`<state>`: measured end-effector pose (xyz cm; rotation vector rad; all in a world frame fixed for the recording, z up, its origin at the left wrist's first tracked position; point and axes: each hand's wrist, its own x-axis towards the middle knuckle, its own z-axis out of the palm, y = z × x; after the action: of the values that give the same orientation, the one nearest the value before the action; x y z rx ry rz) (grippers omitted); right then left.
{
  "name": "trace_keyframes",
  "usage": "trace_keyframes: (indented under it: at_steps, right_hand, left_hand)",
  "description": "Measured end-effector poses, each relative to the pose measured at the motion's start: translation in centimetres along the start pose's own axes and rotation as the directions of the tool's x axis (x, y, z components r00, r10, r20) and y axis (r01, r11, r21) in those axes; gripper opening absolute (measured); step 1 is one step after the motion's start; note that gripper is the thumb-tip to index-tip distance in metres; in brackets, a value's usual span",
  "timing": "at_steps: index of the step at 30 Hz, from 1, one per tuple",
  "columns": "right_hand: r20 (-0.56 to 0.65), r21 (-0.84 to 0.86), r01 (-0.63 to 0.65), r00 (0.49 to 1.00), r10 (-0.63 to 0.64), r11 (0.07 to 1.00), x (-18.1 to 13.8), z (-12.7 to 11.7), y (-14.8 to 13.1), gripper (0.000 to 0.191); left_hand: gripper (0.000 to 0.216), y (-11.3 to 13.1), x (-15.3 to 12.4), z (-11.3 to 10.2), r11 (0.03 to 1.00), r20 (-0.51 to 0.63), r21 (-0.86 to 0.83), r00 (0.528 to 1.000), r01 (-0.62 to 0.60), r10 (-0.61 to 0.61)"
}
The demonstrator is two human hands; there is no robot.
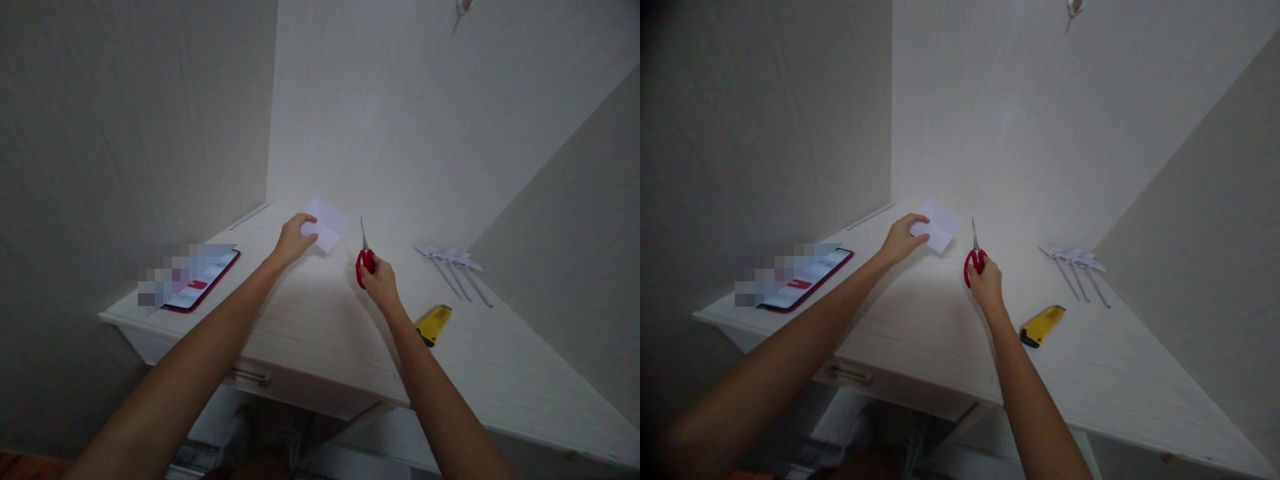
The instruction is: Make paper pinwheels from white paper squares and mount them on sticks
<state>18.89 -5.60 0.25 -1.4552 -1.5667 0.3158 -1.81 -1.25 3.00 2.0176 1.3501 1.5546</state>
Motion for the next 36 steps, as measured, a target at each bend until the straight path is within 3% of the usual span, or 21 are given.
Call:
trace_keyframes:
  at_steps: [4,7,11,13,15,18,20,24,36]
  right_hand:
    - [0.113,0.025,-0.044,0.993,0.041,0.999,-0.4,0.0,-0.8,0.022]
    - [0.290,0.051,-0.144,0.949,0.123,0.988,-1.0,-0.1,-1.8,0.030]
    - [0.448,0.105,-0.166,0.888,0.102,0.981,-1.8,-0.9,-3.1,0.038]
    - [0.564,0.235,-0.226,0.824,0.057,0.945,-2.0,-1.5,-3.5,0.037]
    - [0.685,0.343,-0.357,0.728,0.029,0.869,-1.9,-2.0,-3.6,0.041]
    - [0.802,0.366,-0.525,0.597,0.026,0.768,-1.9,-2.5,-3.6,0.049]
    - [0.830,0.373,-0.570,0.558,0.012,0.732,-1.9,-2.5,-3.6,0.049]
    - [0.848,0.376,-0.631,0.530,0.023,0.679,-2.0,-2.4,-3.8,0.046]
    - [0.841,0.389,-0.633,0.540,0.022,0.670,-1.9,-2.4,-3.5,0.048]
  left_hand:
    - [0.040,-0.3,0.2,-0.3,0.997,0.009,-0.033,0.998,0.063,-0.063]
    - [0.042,-0.3,0.3,-0.4,0.992,0.017,-0.088,0.996,0.086,-0.084]
    - [0.043,0.0,0.5,-0.7,0.981,0.019,-0.146,0.992,0.127,-0.126]
    - [0.044,0.2,0.5,-0.7,0.969,0.014,-0.191,0.988,0.156,-0.156]
    - [0.044,0.2,0.6,-0.8,0.950,0.020,-0.261,0.985,0.171,-0.172]
    - [0.044,0.2,0.6,-0.7,0.917,0.055,-0.356,0.984,0.180,-0.172]
    - [0.044,0.3,0.5,-0.7,0.904,0.087,-0.377,0.980,0.199,-0.179]
    - [0.044,1.0,0.3,-0.7,0.882,0.140,-0.394,0.965,0.259,-0.221]
    - [0.044,1.3,0.2,-0.3,0.822,0.177,-0.478,0.950,0.311,-0.256]
